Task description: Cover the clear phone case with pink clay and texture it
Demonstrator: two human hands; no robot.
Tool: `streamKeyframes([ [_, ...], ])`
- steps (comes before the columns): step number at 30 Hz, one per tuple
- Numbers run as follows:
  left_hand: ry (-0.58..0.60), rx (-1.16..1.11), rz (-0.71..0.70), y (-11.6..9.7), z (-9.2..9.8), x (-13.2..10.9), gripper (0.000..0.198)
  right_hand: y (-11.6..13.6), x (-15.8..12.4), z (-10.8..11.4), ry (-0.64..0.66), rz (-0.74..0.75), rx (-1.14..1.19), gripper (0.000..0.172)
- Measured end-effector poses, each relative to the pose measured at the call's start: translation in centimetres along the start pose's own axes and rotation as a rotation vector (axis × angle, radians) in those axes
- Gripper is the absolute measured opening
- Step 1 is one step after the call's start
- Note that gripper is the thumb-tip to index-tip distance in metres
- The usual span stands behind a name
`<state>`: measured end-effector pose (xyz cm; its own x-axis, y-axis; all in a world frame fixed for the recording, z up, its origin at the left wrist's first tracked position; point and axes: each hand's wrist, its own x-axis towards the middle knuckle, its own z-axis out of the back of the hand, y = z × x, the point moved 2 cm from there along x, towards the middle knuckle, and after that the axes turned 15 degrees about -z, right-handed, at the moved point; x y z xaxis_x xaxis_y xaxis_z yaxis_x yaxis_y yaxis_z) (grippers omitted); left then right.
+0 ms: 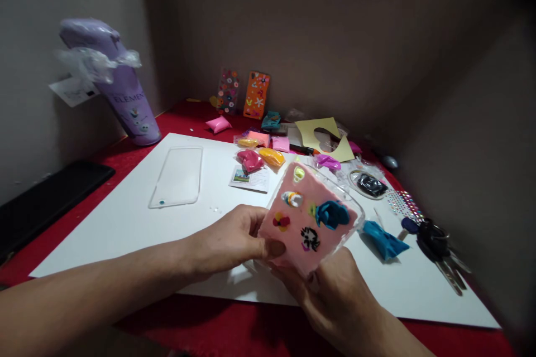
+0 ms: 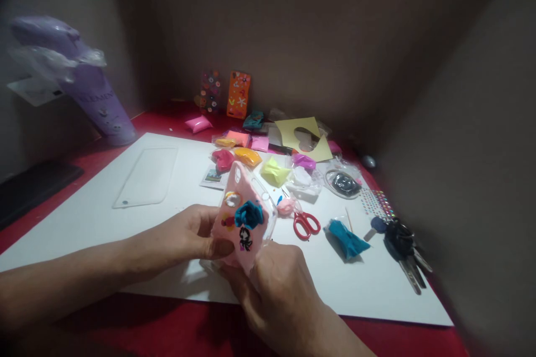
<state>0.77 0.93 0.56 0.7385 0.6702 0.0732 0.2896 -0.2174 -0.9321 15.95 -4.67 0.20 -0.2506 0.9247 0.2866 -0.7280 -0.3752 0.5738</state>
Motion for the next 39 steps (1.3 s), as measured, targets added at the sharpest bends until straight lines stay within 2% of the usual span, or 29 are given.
streamKeyframes([
  [11, -0.001, -0.018, -0.003, -0.14, -0.17, 0.03, 0.027, -0.13, 0.1, -0.15, -0.048, 0.045, -0.026, 0.013],
  [21, 0.004, -0.013, 0.006, -0.21, -0.13, 0.15, 0.031, 0.09, 0.18, -0.07, -0.053, 0.058, -0.018, 0.007],
  [32, 0.002, 0.007, 0.002, -0.18, -0.1, 0.12, 0.035, 0.05, 0.22, -0.12, -0.019, 0.056, -0.056, 0.009],
  [39, 0.0, 0.008, 0.006, -0.16, -0.11, 0.17, 0.035, 0.08, 0.18, -0.16, -0.055, 0.065, -0.091, 0.01],
])
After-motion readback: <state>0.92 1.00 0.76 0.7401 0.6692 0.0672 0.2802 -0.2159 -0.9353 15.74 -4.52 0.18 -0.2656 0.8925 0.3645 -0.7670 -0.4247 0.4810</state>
